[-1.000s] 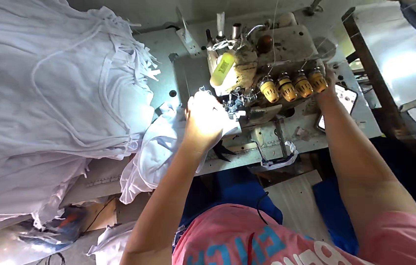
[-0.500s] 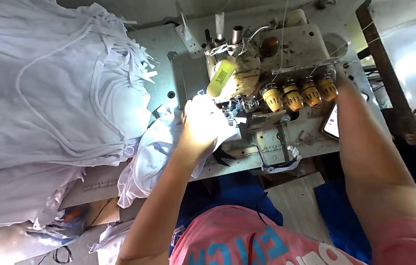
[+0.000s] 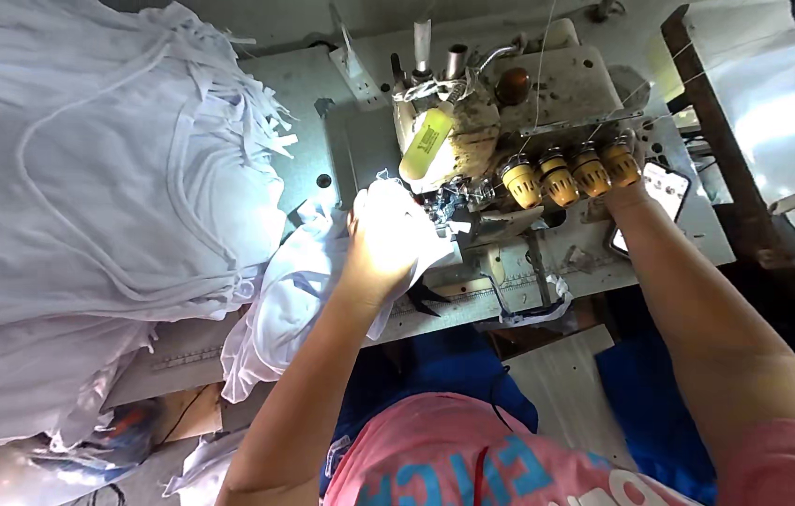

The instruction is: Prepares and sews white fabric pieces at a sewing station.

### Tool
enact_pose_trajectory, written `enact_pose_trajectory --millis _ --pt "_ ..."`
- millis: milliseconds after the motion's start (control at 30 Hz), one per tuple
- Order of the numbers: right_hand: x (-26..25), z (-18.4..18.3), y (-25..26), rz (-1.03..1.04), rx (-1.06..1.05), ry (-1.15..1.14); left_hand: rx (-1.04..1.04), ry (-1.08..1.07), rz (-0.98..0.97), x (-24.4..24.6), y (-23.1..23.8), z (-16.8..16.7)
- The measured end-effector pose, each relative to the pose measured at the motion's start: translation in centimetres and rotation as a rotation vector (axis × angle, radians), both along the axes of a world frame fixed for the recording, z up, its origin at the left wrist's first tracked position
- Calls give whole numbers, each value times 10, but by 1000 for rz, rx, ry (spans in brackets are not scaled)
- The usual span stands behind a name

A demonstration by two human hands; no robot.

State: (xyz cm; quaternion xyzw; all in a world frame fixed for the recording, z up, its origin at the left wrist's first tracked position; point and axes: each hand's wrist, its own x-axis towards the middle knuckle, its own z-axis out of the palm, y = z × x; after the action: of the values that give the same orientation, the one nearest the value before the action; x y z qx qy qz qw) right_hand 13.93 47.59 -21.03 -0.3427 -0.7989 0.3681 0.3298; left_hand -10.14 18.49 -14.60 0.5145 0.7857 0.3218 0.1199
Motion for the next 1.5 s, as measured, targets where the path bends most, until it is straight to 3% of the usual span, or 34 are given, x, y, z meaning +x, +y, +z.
enact_pose_trajectory --millis 67,133,167,267,333,367,567,667,767,833,1033,1133,1167,1300,1400,1433,1500 --pt "-8 -4 -2 8 -230 226 22 1 2 0 0 0" --pt "-9 -11 20 16 -245 171 19 2 15 1 0 -1" --pt "-9 -3 28 5 -212 -8 9 -2 18 1 -1 0" --pt "-29 71 20 31 -190 -816 -1 -9 2 0 1 2" --pt "-42 88 21 50 -227 -1034 3 -18 9 0 1 2" --pt "-46 93 17 56 -233 -1038 -3 -20 16 1 1 2" --pt "-19 33 1 -99 -107 -197 -5 -7 28 0 0 -1" --pt "-1 6 -8 4 44 -102 16 13 7 1 -1 1" --pt "-10 -16 12 -7 -112 143 62 27 11 1 -1 -3" --pt "-14 -2 28 -40 -176 -20 51 19 19 1 -1 -2" --pt "-46 100 4 -10 -255 -985 23 33 2 2 0 0" --pt "-57 114 0 -40 -320 -1092 162 85 33 -6 2 -36" --pt "-57 114 -1 -30 -317 -1075 209 74 45 -10 3 -44" --pt "-41 97 1 -58 -180 -885 129 -93 1 -21 4 7" --pt "-2 80 -38 -455 0 -365 127 3 -81 -27 4 3" --pt "11 75 -63 -450 101 -174 136 28 -92 -26 4 3" --pt "25 70 -119 -238 254 79 98 110 -109 -25 3 6"
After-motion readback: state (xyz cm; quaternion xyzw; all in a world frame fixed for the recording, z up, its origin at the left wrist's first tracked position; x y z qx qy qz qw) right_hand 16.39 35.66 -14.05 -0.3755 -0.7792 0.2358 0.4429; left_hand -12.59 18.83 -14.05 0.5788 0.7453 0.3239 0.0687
